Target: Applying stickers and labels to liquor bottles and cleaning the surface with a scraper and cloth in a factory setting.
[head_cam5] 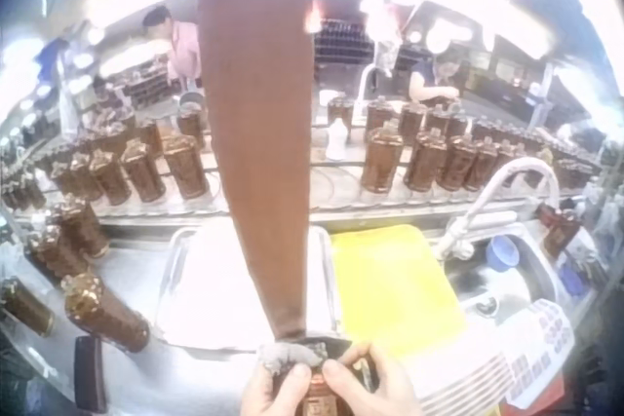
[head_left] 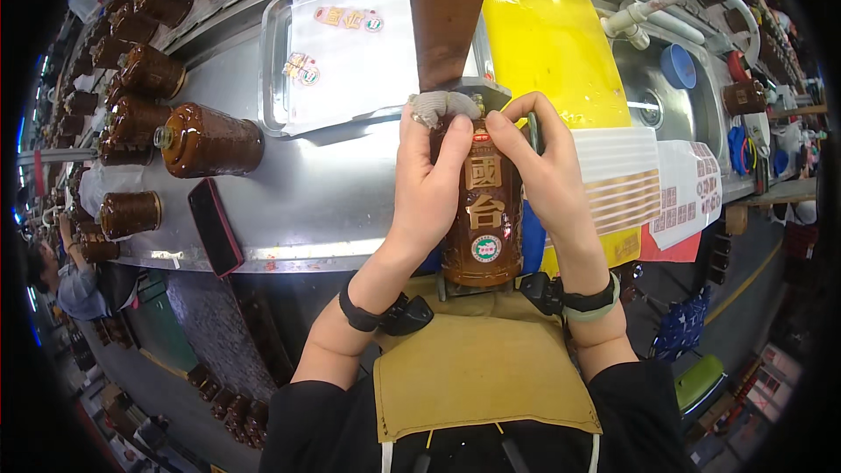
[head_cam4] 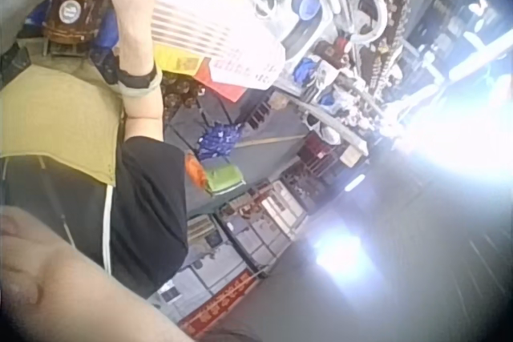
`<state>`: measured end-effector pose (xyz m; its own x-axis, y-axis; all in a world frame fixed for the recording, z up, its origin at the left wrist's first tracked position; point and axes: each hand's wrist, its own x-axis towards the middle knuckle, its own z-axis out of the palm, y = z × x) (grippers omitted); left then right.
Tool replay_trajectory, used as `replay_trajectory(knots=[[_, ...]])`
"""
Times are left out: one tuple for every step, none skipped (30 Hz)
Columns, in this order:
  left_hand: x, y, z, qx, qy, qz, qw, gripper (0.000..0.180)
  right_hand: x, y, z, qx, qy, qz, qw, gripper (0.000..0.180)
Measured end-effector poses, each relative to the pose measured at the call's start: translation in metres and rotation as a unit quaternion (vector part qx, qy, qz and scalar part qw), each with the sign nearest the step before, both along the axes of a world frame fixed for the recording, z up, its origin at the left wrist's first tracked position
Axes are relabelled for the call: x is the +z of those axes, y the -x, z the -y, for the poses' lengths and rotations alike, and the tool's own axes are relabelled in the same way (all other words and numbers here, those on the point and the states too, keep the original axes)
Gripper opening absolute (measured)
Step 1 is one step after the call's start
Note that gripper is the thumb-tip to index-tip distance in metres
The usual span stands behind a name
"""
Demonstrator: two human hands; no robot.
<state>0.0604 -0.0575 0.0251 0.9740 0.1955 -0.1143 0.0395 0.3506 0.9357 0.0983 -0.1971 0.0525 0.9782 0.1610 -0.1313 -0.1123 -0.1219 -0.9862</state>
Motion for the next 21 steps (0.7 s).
replay_trajectory(knots=[[0.000,0.000,0.000,-0.001,0.000,0.000,1.000,0.017,0.001,0.000,0.000,0.006,-0.001,-0.003,1.000,0.029],[0.001,0.000,-0.001,-0.009,0.024,0.001,1.000,0.018,0.002,-0.001,0.001,0.005,-0.001,-0.003,1.000,0.029],[0.002,0.000,-0.001,-0.018,0.048,0.003,0.999,0.021,0.004,-0.003,0.003,0.020,0.008,-0.020,1.000,0.030],[0.003,0.000,-0.001,-0.019,0.048,0.005,0.999,0.021,0.006,-0.005,0.005,0.035,0.017,-0.037,0.999,0.031],[0.004,0.000,-0.001,-0.017,0.042,0.003,0.999,0.023,0.008,-0.008,0.008,0.033,0.017,-0.035,0.999,0.031],[0.005,0.000,-0.001,-0.016,0.037,0.001,0.999,0.025,0.009,-0.013,0.012,0.060,0.045,-0.009,0.997,0.034],[0.004,0.001,-0.001,0.008,0.049,0.009,0.999,0.027,0.010,-0.019,0.016,0.086,0.073,0.016,0.993,0.039],[0.002,0.005,0.000,0.033,0.063,0.015,0.997,0.030,0.023,-0.025,0.020,0.102,0.092,-0.015,0.990,0.048],[0.001,0.010,-0.002,0.049,0.065,-0.007,0.997,0.039,0.023,-0.033,0.021,0.105,0.110,0.095,0.984,0.043],[0.003,0.015,-0.002,0.046,0.066,-0.007,0.997,0.039,0.024,-0.039,0.022,0.103,0.127,0.201,0.966,0.039],[0.002,0.016,-0.003,0.059,0.056,0.011,0.997,0.043,0.033,-0.046,0.020,0.104,0.127,0.199,0.966,0.039],[0.002,0.017,-0.005,0.071,0.046,0.029,0.996,0.048,0.049,-0.054,0.016,0.170,0.145,0.210,0.952,0.032],[-0.001,0.017,-0.008,0.076,-0.006,0.055,0.996,0.054,0.060,-0.059,0.013,0.234,0.164,0.225,0.931,0.027],[-0.002,0.018,-0.010,0.076,-0.007,0.057,0.995,0.054,0.063,-0.061,0.009,0.234,0.164,0.227,0.931,0.027],[-0.002,0.019,-0.013,0.088,-0.027,0.067,0.994,0.054,0.064,-0.063,0.005,0.274,0.230,0.215,0.909,0.023],[-0.003,0.020,-0.014,0.096,-0.046,0.078,0.991,0.053,0.065,-0.065,0.003,0.309,0.295,0.201,0.881,0.020],[-0.003,0.020,-0.015,0.103,-0.054,0.075,0.990,0.054,0.061,-0.067,0.002,0.313,0.308,0.192,0.878,0.021],[-0.003,0.020,-0.017,0.098,-0.055,0.076,0.991,0.054,0.057,-0.070,0.001,0.308,0.307,0.191,0.880,0.021],[-0.002,0.021,-0.017,0.101,-0.048,0.082,0.990,0.055,0.054,-0.072,0.001,0.284,0.327,0.228,0.872,0.019],[-0.001,0.022,-0.018,0.104,-0.041,0.089,0.990,0.056,0.052,-0.072,0.003,0.258,0.347,0.265,0.862,0.017],[0.000,0.024,-0.018,0.097,-0.064,0.090,0.989,0.060,0.053,-0.068,0.006,0.220,0.377,0.339,0.833,0.014]])
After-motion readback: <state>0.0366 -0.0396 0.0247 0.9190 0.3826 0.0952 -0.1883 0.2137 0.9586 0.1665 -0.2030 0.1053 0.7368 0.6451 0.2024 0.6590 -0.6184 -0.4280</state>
